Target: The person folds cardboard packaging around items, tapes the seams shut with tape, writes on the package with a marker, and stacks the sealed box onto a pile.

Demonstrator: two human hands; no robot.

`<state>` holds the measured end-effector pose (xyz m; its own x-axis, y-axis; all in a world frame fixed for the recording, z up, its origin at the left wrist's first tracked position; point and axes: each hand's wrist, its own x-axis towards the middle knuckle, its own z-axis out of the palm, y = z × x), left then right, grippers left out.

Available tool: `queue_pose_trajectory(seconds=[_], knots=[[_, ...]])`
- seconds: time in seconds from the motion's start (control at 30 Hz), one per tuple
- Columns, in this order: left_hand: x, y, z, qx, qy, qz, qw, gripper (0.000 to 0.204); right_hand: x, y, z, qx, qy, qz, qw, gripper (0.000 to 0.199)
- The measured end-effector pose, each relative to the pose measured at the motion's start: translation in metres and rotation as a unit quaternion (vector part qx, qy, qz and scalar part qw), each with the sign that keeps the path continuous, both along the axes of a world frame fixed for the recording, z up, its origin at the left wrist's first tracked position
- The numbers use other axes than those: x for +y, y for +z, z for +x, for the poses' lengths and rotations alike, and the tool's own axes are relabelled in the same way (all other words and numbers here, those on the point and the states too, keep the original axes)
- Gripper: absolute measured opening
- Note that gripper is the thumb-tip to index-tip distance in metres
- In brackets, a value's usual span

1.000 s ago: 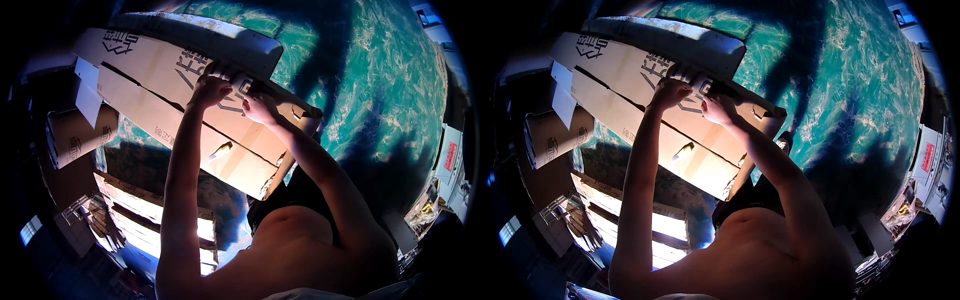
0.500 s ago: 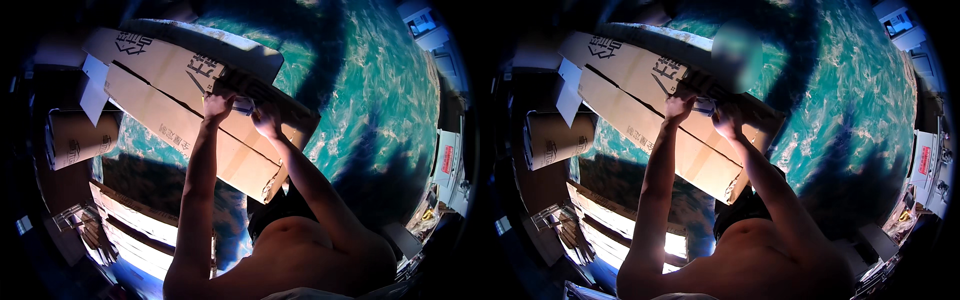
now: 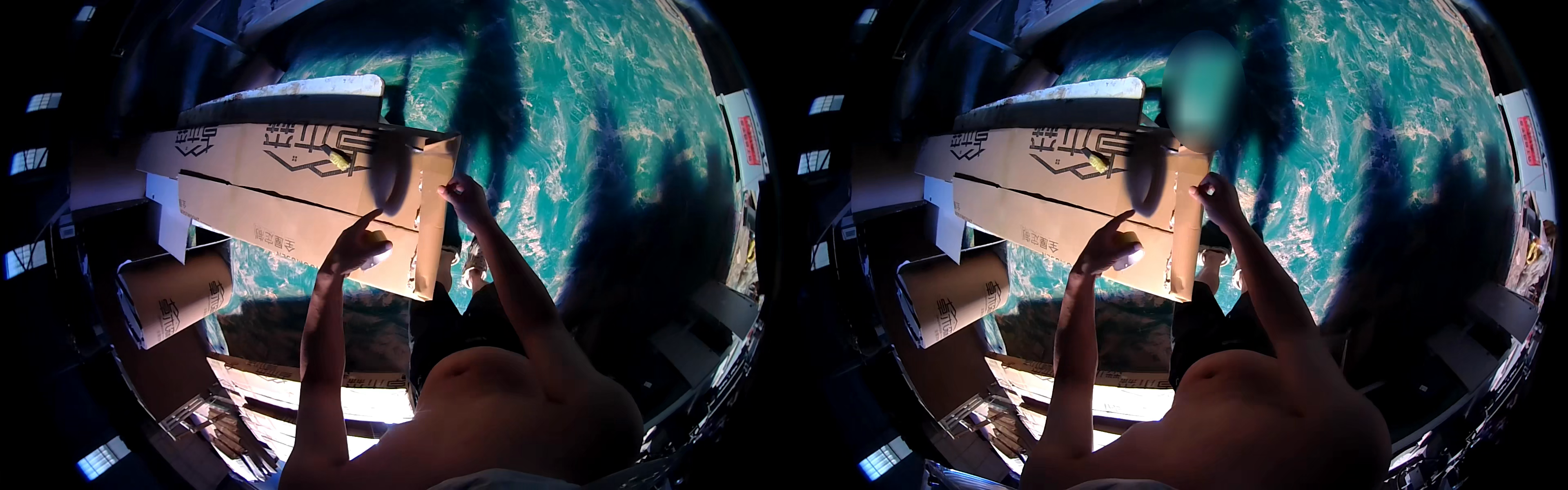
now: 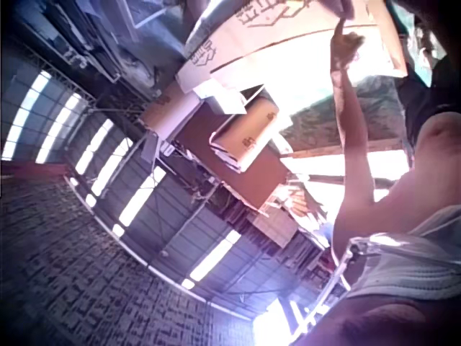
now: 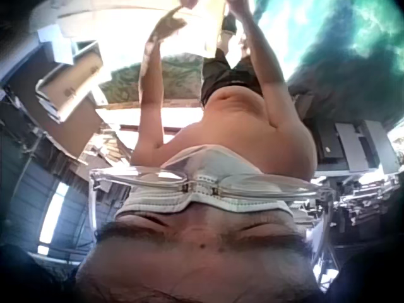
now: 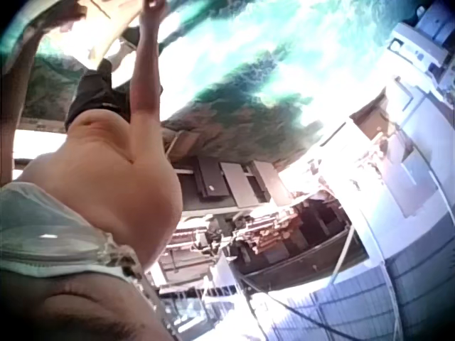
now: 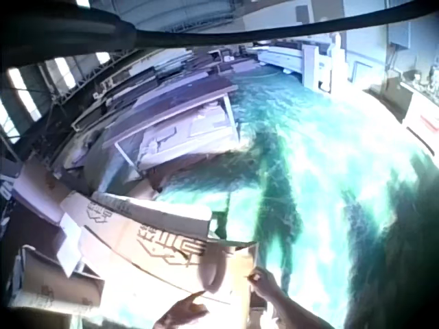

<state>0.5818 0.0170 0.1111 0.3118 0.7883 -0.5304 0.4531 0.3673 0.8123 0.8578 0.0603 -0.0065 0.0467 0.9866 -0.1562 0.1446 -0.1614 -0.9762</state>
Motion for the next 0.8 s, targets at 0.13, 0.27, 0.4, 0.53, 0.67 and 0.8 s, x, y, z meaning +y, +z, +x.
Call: queue_pose_trajectory(seconds=[0.13, 0.27, 0.4, 0.53, 0.67, 0.8], knots=[[-0.01, -0.01, 0.041, 0.079, -0.08, 0.134, 0.985, 0.052, -0.069, -0.118, 0.098, 0.012, -0.191, -0.179, 0.965, 0.029], [-0.027, 0.031, 0.129, 0.12, -0.254, 0.258, 0.924, 0.037, -0.155, -0.189, 0.02, 0.143, -0.219, -0.375, 0.889, 0.028], [-0.003, 0.09, 0.033, 0.247, -0.374, 0.324, 0.833, 0.047, -0.17, -0.143, -0.075, 0.286, -0.164, -0.451, 0.83, 0.035], [0.055, -0.032, -0.177, 0.411, -0.235, 0.292, 0.831, 0.04, -0.153, -0.099, -0.071, 0.356, -0.118, -0.495, 0.784, 0.044], [0.065, -0.097, -0.163, 0.179, -0.058, 0.53, 0.827, 0.043, -0.166, -0.042, -0.044, 0.191, -0.104, -0.566, 0.795, 0.052], [0.045, -0.121, -0.207, 0.232, -0.075, 0.381, 0.892, 0.048, -0.145, 0.015, -0.121, -0.509, 0.032, 0.116, 0.852, 0.058]])
